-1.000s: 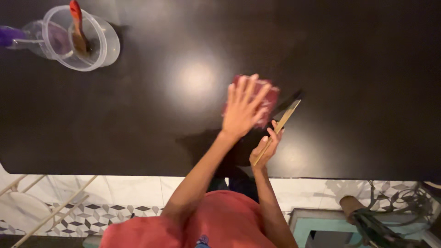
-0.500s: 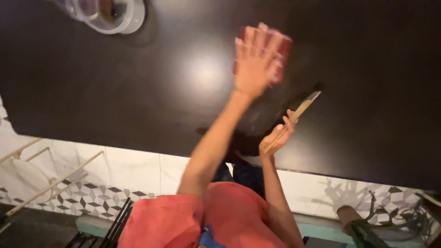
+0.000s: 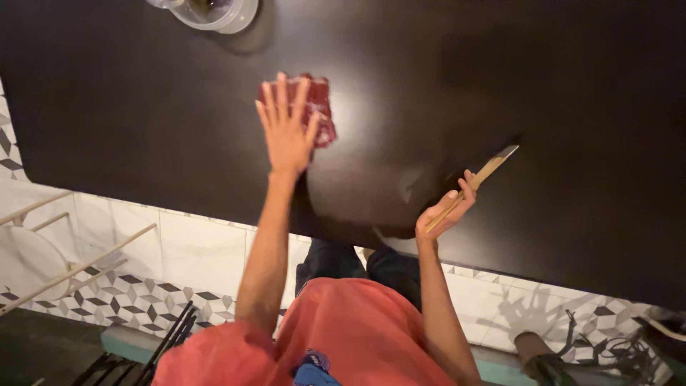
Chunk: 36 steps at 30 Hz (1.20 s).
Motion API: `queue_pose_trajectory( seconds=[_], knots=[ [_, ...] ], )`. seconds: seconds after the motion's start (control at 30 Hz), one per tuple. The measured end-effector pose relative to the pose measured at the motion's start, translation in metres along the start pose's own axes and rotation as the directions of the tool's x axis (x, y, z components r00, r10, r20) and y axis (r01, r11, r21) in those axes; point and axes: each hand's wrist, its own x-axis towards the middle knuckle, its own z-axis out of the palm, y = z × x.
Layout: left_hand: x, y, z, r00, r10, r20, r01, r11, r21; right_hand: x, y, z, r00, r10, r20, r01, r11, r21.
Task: The person paints a dark tabletop using a brush and liquid from a bowl, occasionally wiping the surface with a cloth.
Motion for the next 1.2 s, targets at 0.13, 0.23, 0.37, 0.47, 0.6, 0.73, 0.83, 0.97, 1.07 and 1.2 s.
queue_pose_trajectory(
  seconds=[0.13, 0.23, 0.37, 0.47, 0.6, 0.73, 0.83, 0.97, 1.07, 1.2],
  knots=[
    [0.016, -0.001, 0.01, 0.996, -0.066, -0.055, 0.069, 0.997, 0.042, -0.001, 0.006, 0.002, 1.0, -0.002, -0.001, 0.002, 1.0, -0.014],
    [0.008, 0.044, 0.031, 0.995, 0.055, -0.085, -0.056, 0.998, -0.011, -0.002, 0.009, 0.0, 1.0, -0.001, -0.003, 0.001, 1.0, -0.024],
    [-0.01, 0.115, 0.044, 0.967, 0.253, 0.044, -0.243, 0.958, -0.155, 0.001, 0.005, 0.003, 1.0, -0.004, -0.015, 0.004, 1.0, -0.013],
    [-0.021, 0.108, 0.036, 0.93, 0.362, 0.057, -0.339, 0.909, -0.241, 0.002, 0.0, 0.003, 1.0, -0.021, -0.002, 0.021, 0.999, -0.041],
    [-0.014, 0.048, 0.019, 0.95, 0.298, 0.09, -0.274, 0.939, -0.209, 0.0, -0.002, 0.001, 1.0, -0.012, 0.019, 0.014, 0.995, -0.099],
    [0.01, -0.023, -0.012, 0.977, 0.205, 0.058, -0.192, 0.967, -0.168, 0.0, -0.016, 0.007, 0.995, -0.09, 0.034, 0.094, 0.985, -0.147],
    [0.064, -0.038, -0.008, 0.974, 0.222, -0.052, -0.227, 0.963, -0.142, -0.005, -0.037, 0.029, 0.997, -0.076, 0.005, 0.075, 0.98, -0.184],
    [0.147, -0.032, 0.009, 0.958, 0.243, -0.153, -0.259, 0.961, -0.093, -0.034, -0.068, 0.084, 0.991, -0.108, 0.078, 0.115, 0.989, -0.09],
    [0.167, -0.026, 0.011, 0.954, 0.264, -0.14, -0.277, 0.957, -0.083, -0.06, -0.092, 0.111, 0.983, -0.102, 0.149, 0.112, 0.992, -0.06],
    [0.123, -0.032, -0.001, 0.954, 0.29, -0.071, -0.297, 0.943, -0.151, -0.084, -0.11, 0.134, 0.972, -0.062, 0.228, 0.076, 0.996, -0.055]
  ],
)
